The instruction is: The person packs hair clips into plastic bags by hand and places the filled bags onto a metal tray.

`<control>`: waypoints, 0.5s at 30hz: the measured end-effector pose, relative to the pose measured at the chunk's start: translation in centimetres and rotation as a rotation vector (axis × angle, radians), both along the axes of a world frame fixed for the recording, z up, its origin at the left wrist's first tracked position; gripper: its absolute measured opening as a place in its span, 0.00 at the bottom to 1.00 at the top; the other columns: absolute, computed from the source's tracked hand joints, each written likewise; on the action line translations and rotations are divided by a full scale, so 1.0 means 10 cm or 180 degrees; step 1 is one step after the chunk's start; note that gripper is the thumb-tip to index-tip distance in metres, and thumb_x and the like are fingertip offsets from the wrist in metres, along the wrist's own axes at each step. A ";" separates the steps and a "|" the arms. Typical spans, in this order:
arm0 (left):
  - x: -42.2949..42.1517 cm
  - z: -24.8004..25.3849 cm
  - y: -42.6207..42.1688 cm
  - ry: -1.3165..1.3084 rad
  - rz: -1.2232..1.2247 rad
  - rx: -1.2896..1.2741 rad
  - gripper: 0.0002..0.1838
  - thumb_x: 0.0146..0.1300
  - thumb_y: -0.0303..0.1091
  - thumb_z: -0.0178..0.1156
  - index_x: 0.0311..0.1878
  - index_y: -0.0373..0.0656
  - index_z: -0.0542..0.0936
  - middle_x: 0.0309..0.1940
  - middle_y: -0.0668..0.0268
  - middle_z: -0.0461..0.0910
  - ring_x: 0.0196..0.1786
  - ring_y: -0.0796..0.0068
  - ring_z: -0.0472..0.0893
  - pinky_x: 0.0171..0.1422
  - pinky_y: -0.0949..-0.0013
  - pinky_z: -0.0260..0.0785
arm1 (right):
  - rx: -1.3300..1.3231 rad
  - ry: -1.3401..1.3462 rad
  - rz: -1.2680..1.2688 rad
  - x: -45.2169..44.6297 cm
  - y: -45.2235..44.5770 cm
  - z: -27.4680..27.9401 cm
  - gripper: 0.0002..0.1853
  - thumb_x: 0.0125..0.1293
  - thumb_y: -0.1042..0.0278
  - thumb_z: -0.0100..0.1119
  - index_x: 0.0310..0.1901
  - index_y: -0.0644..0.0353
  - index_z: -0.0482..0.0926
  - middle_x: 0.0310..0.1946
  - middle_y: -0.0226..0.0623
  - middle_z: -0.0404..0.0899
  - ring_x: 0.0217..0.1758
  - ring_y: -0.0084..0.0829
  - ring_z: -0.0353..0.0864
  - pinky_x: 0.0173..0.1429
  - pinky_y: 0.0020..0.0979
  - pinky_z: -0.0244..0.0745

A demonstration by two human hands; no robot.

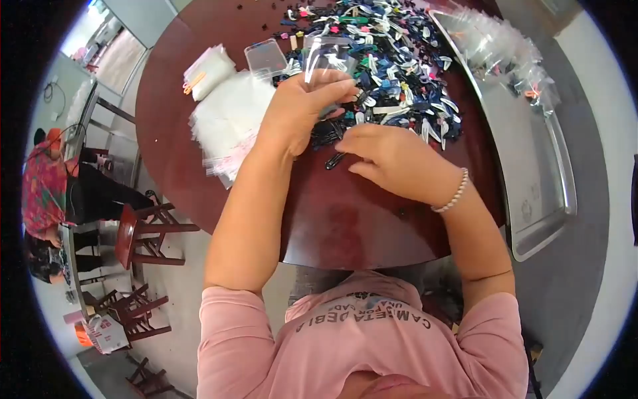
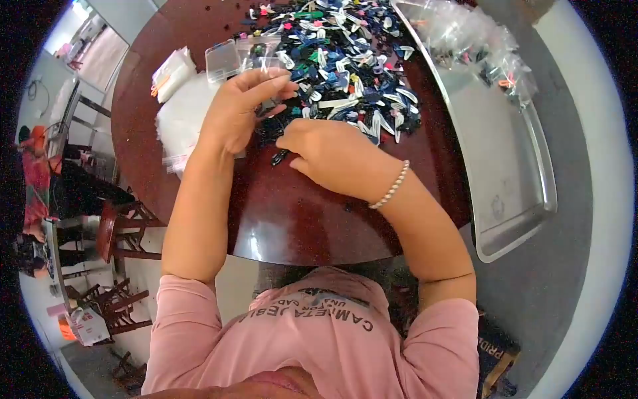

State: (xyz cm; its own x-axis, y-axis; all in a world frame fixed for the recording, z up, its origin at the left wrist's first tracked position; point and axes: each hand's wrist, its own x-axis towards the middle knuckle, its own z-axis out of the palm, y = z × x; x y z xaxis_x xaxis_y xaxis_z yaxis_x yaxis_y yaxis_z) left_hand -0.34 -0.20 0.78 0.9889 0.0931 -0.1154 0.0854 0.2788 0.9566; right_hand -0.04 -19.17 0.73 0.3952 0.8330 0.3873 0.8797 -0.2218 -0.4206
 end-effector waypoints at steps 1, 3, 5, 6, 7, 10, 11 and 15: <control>-0.01 -0.01 0.00 -0.0016 0.0031 0.0007 0.12 0.58 0.35 0.69 0.43 0.42 0.82 0.36 0.67 0.85 0.41 0.78 0.83 0.45 0.74 0.72 | 0.0007 -0.0016 0.0031 0.01 0.06 -0.09 0.11 0.54 0.74 0.64 0.40 0.62 0.81 0.40 0.40 0.81 0.41 0.39 0.82 0.44 0.33 0.78; 0.00 0.00 0.02 0.0018 -0.0061 -0.0043 0.12 0.58 0.36 0.69 0.42 0.42 0.82 0.37 0.68 0.85 0.42 0.78 0.83 0.47 0.72 0.72 | -0.0519 -0.0548 -0.0139 0.05 0.16 -0.21 0.08 0.54 0.74 0.62 0.37 0.61 0.81 0.36 0.38 0.78 0.39 0.39 0.80 0.42 0.35 0.78; -0.02 0.05 0.05 -0.0051 -0.0146 -0.0135 0.15 0.61 0.41 0.67 0.45 0.42 0.81 0.40 0.66 0.84 0.45 0.76 0.82 0.51 0.67 0.71 | -0.0451 -0.0698 -0.0069 0.04 0.20 -0.24 0.05 0.55 0.74 0.61 0.35 0.60 0.80 0.31 0.38 0.75 0.36 0.39 0.79 0.39 0.37 0.77; -0.03 0.08 0.06 0.0049 -0.0210 -0.0443 0.17 0.64 0.43 0.63 0.49 0.42 0.79 0.43 0.63 0.84 0.48 0.74 0.81 0.53 0.66 0.71 | -0.0399 -0.0559 -0.0022 0.05 0.19 -0.23 0.04 0.55 0.74 0.61 0.34 0.60 0.79 0.31 0.38 0.75 0.36 0.39 0.80 0.38 0.37 0.77; -0.04 0.11 0.08 0.0155 -0.0274 -0.0751 0.19 0.67 0.46 0.60 0.52 0.42 0.78 0.47 0.61 0.83 0.50 0.71 0.80 0.56 0.65 0.70 | -0.0347 -0.0413 0.0028 0.05 0.17 -0.22 0.04 0.55 0.74 0.61 0.33 0.60 0.79 0.31 0.38 0.76 0.36 0.39 0.80 0.38 0.37 0.77; 0.02 0.05 0.13 0.0125 -0.0390 -0.0870 0.25 0.66 0.54 0.57 0.54 0.42 0.77 0.49 0.59 0.82 0.54 0.70 0.79 0.59 0.62 0.68 | 0.0317 -0.0068 -0.0181 0.12 0.08 -0.09 0.03 0.60 0.75 0.60 0.36 0.62 0.78 0.32 0.39 0.77 0.34 0.37 0.80 0.38 0.34 0.75; 0.03 0.03 0.14 0.0145 -0.0507 -0.1015 0.27 0.64 0.56 0.60 0.54 0.42 0.77 0.47 0.59 0.82 0.55 0.70 0.78 0.60 0.60 0.66 | 0.0666 0.0155 -0.0385 0.14 0.06 -0.01 0.03 0.62 0.76 0.59 0.37 0.62 0.79 0.33 0.39 0.78 0.34 0.36 0.79 0.38 0.32 0.74; -0.01 0.01 0.10 0.0040 -0.0986 -0.0810 0.30 0.64 0.57 0.59 0.57 0.40 0.75 0.48 0.60 0.82 0.55 0.69 0.78 0.60 0.60 0.66 | 0.1574 0.0294 -0.1027 0.20 -0.01 0.37 0.07 0.65 0.78 0.58 0.45 0.66 0.80 0.34 0.32 0.79 0.34 0.21 0.76 0.38 0.23 0.71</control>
